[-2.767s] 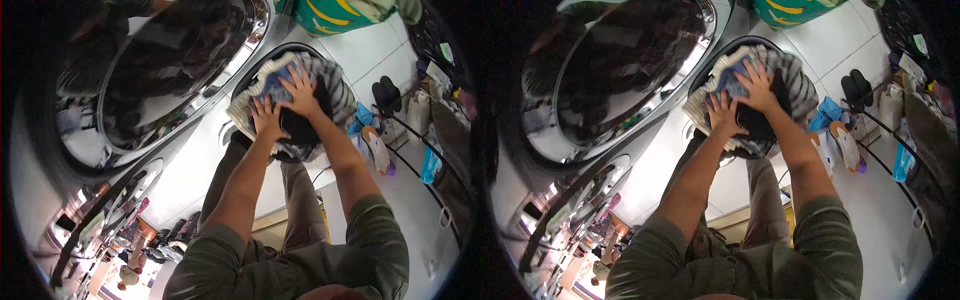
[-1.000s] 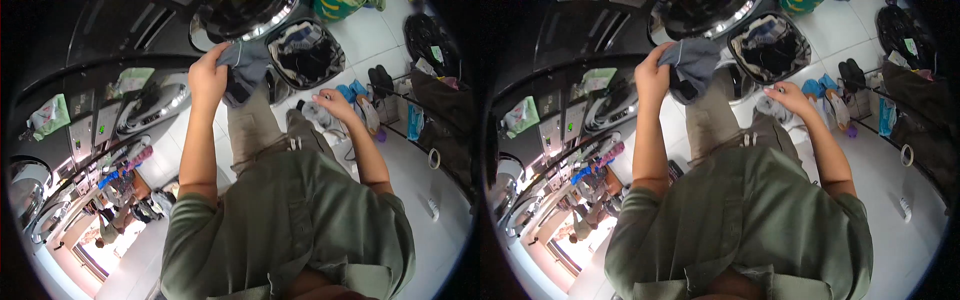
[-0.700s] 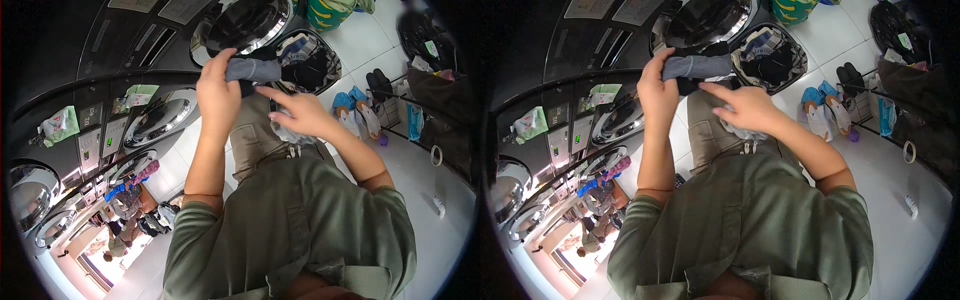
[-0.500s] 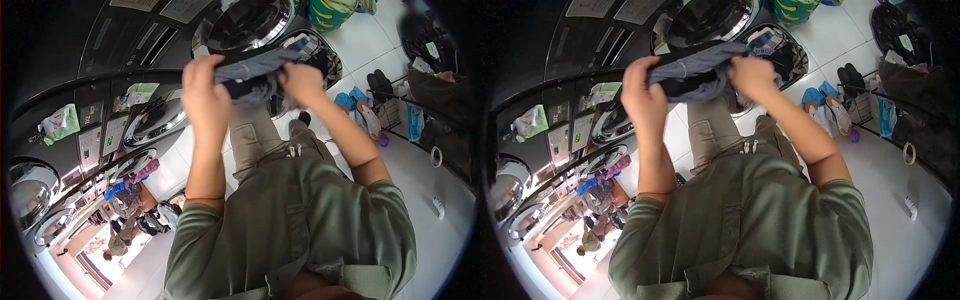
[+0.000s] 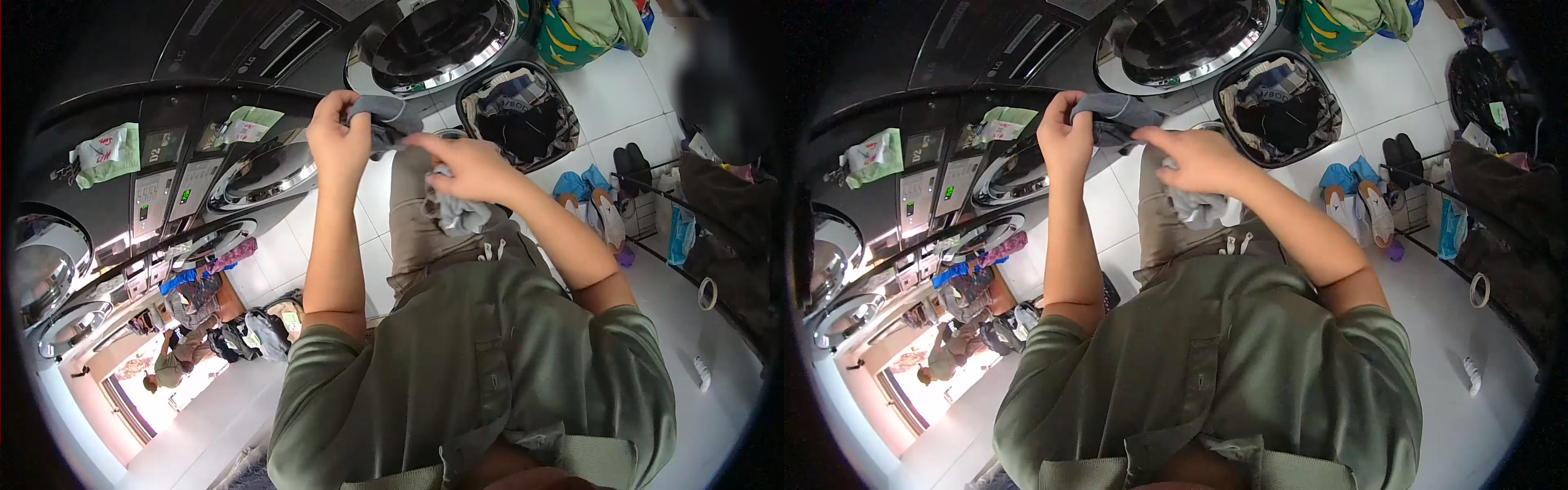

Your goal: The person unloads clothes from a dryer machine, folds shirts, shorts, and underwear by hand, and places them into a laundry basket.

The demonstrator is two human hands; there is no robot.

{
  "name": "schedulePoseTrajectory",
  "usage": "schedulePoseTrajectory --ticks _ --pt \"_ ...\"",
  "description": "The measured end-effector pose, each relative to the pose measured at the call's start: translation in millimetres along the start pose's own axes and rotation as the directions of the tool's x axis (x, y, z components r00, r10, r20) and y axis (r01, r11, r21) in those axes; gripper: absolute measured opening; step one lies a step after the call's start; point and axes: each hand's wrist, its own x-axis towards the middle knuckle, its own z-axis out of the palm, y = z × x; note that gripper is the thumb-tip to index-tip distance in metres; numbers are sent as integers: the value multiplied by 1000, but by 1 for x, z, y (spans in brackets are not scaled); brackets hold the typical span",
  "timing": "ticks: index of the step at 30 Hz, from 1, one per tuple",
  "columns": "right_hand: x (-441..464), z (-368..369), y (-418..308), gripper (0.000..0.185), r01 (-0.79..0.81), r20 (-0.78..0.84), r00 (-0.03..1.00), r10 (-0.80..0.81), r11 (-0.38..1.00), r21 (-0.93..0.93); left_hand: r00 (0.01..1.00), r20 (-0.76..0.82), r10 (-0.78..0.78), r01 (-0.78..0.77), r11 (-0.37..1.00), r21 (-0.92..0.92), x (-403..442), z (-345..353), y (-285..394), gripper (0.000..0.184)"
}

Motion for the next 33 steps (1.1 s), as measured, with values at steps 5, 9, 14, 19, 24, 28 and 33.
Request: schedulePoseTrajectory --ticks 5,9,14,19,24,28,33 --pt "18 10 -12 58 -41 -91 996 25 982 -184 998 -21 54 -56 996 -63 -4 -4 32 13" --pt "20 22 39 45 -201 -307 947 98 924 -325 996 -90 25 -41 984 -174 -8 -16 47 20" --pt "-9 -8 49 34 -265 -168 959 226 926 -269 977 -209 38 -53 996 -69 0 -34 60 16" --pt "-12 -11 -15 60 -38 -252 966 63 994 105 971 84 222 -235 950 207 -3 -1 70 14" --pt "-1 18 38 51 -10 -183 983 29 995 102 949 115 292 -308 938 161 -9 -4 82 10" --pt "-47 -6 74 42 -400 -82 916 392 903 -156 984 106 141 -167 941 295 14 -10 55 13" --pt "-57 -45 128 41 -592 -301 804 513 738 -323 922 375 96 -270 853 447 54 86 -33 27"
